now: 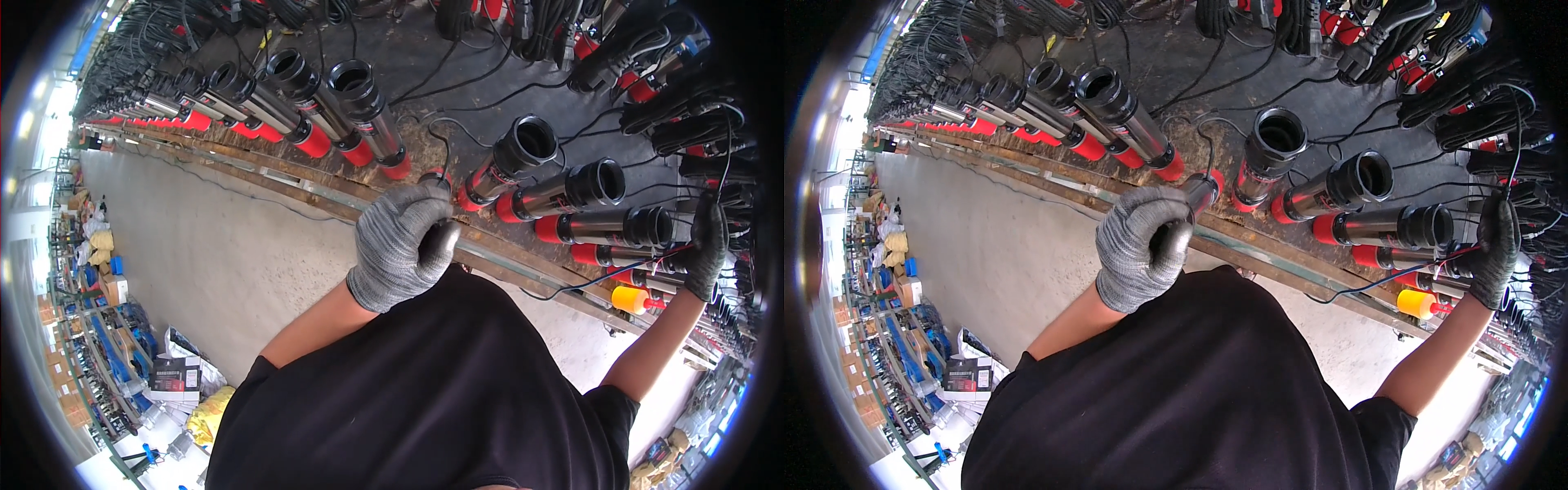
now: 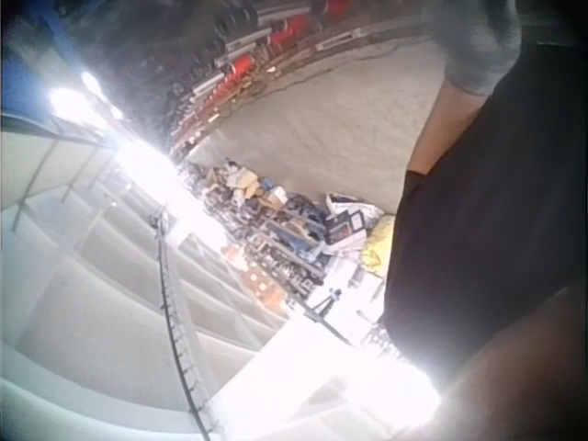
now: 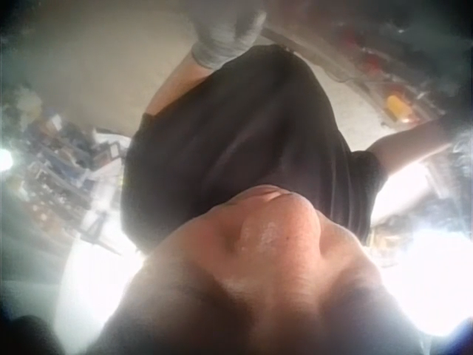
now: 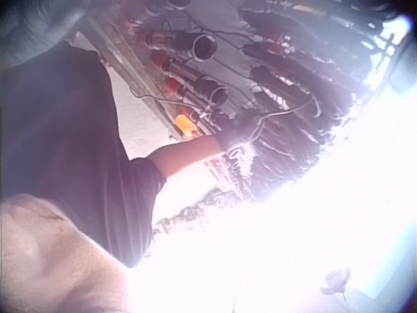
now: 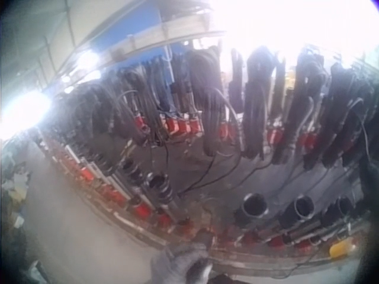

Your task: The person inserts black power cables into the top openings of several red and black submersible pump units lined up on a rack. They then use a red-tipped oil dispenser to apply liquid into the center of a pump head and finish by pulling and straightening the cables on several adjacent units.

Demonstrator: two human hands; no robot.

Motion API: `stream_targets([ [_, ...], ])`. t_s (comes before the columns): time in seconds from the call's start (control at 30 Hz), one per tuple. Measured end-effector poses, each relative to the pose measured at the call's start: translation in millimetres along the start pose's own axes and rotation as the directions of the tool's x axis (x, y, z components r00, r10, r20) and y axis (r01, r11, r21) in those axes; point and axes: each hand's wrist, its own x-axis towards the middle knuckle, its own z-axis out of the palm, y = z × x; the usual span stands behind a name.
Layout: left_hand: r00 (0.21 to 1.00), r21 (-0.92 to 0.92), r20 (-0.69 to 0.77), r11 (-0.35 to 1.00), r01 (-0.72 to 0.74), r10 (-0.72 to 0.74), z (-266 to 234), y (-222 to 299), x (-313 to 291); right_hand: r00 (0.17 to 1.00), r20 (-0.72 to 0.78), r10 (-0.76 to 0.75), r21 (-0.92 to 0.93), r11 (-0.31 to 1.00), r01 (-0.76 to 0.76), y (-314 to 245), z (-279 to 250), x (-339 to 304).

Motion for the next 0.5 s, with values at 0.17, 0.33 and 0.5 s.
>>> stream_targets([
  [0.17,0.998,-0.097,-0.044,0.995,0.029,-0.033,9,0,-1,0.998,0.055,0.043,-0.035,0.999,-0.041,3,-14,7],
  [0.33,0.998,-0.092,-0.042,0.995,0.047,-0.051,18,7,-2,0.988,0.065,-0.144,-0.14,0.978,0.152,16,-22,13],
  [0.5,0.996,-0.082,-0.064,0.995,0.05,-0.055,24,8,-4,0.993,0.055,0.1,-0.005,0.995,-0.1,4,-17,10],
])
